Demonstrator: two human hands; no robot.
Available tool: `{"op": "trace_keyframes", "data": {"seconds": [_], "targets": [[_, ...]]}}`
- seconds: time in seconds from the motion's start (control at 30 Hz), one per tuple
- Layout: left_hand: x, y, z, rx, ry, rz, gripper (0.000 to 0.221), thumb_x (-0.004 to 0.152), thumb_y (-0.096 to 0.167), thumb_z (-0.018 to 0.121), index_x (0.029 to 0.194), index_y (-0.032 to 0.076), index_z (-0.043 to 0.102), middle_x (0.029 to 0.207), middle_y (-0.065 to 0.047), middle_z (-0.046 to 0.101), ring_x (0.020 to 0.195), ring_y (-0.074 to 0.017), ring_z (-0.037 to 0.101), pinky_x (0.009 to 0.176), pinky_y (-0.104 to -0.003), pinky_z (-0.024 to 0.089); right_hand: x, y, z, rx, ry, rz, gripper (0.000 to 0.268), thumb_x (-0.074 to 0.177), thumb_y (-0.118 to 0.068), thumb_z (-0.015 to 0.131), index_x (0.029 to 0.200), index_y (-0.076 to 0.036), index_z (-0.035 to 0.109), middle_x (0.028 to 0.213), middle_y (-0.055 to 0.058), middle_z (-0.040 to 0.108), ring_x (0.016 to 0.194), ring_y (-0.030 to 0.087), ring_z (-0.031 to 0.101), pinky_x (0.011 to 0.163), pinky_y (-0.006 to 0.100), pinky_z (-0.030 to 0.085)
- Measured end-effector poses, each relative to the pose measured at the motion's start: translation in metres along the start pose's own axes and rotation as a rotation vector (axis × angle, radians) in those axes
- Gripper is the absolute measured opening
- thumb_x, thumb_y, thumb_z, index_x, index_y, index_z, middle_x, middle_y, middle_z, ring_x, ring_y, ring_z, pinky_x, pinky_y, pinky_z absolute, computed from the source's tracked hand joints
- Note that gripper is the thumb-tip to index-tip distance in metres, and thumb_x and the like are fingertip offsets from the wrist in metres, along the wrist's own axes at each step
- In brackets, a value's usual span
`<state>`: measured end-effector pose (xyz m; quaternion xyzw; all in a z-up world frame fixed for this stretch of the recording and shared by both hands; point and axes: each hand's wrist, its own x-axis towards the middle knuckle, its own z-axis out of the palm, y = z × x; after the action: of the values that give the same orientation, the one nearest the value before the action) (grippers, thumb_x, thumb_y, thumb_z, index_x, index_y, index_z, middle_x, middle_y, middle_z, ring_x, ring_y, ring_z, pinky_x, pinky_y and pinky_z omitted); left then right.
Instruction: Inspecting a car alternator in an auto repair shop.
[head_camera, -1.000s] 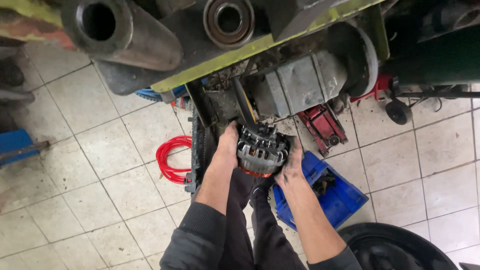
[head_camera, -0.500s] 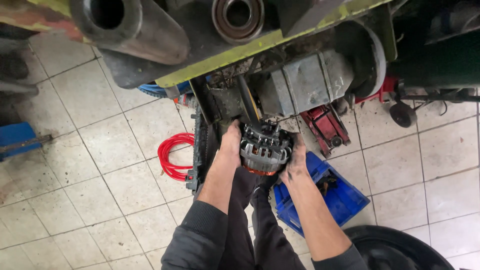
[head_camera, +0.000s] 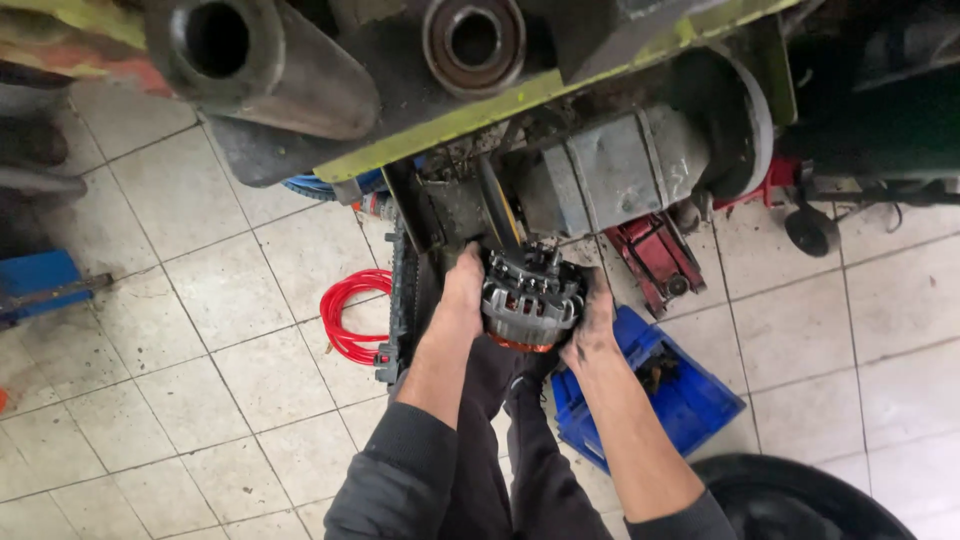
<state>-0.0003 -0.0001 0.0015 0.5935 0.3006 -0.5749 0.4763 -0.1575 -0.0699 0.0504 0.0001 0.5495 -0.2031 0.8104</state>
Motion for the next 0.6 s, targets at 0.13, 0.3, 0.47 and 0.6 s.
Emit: {"op": "trace_keyframes", "data": {"seconds": [0.13,0.3,0.47,0.6], "targets": [[-0.003,0.005,0.005,0.002,-0.011,-0.027,0.056,0.098,0.045,0.05,0.12,-0.005,0.063,0.11,-0.016,0.068,0.097,-0.0293,0.067,0.087,-0.048,0.058,0.005,0.004,-0.004,-0.003,0.125,0.025,0.068,0.102,-0.059,0.032,0.136,-0.006,0.059,0.133,0.014,0.068,0.121,0.031,0.066,0.108,0.051,0.051],[-0.006,0.008,-0.003,-0.027,-0.015,-0.039,0.058,0.099,0.045,0.047,0.13,-0.002,0.06,0.122,-0.016,0.07,0.106,-0.0288,0.068,0.092,-0.046,0.056,0.001,0.006,0.007,-0.004,0.02,0.076,0.072,0.101,-0.06,0.028,0.136,-0.005,0.058,0.13,0.017,0.069,0.118,0.033,0.067,0.105,0.053,0.051],[0.021,0.0,-0.014,-0.048,-0.04,0.03,0.056,0.099,0.043,0.044,0.136,0.003,0.058,0.129,-0.011,0.069,0.112,-0.0258,0.068,0.097,-0.043,0.054,0.012,0.011,0.006,0.013,-0.005,0.043,0.068,0.102,-0.06,0.029,0.134,-0.007,0.058,0.129,0.016,0.067,0.117,0.034,0.065,0.105,0.055,0.05],[0.006,0.002,-0.009,-0.016,0.003,0.027,0.06,0.102,0.043,0.047,0.135,-0.006,0.058,0.124,-0.016,0.068,0.106,-0.0275,0.066,0.097,-0.045,0.054,0.015,0.014,-0.004,0.0,0.048,0.068,0.066,0.102,-0.057,0.031,0.132,-0.005,0.059,0.127,0.018,0.068,0.116,0.036,0.066,0.105,0.056,0.051]]}}
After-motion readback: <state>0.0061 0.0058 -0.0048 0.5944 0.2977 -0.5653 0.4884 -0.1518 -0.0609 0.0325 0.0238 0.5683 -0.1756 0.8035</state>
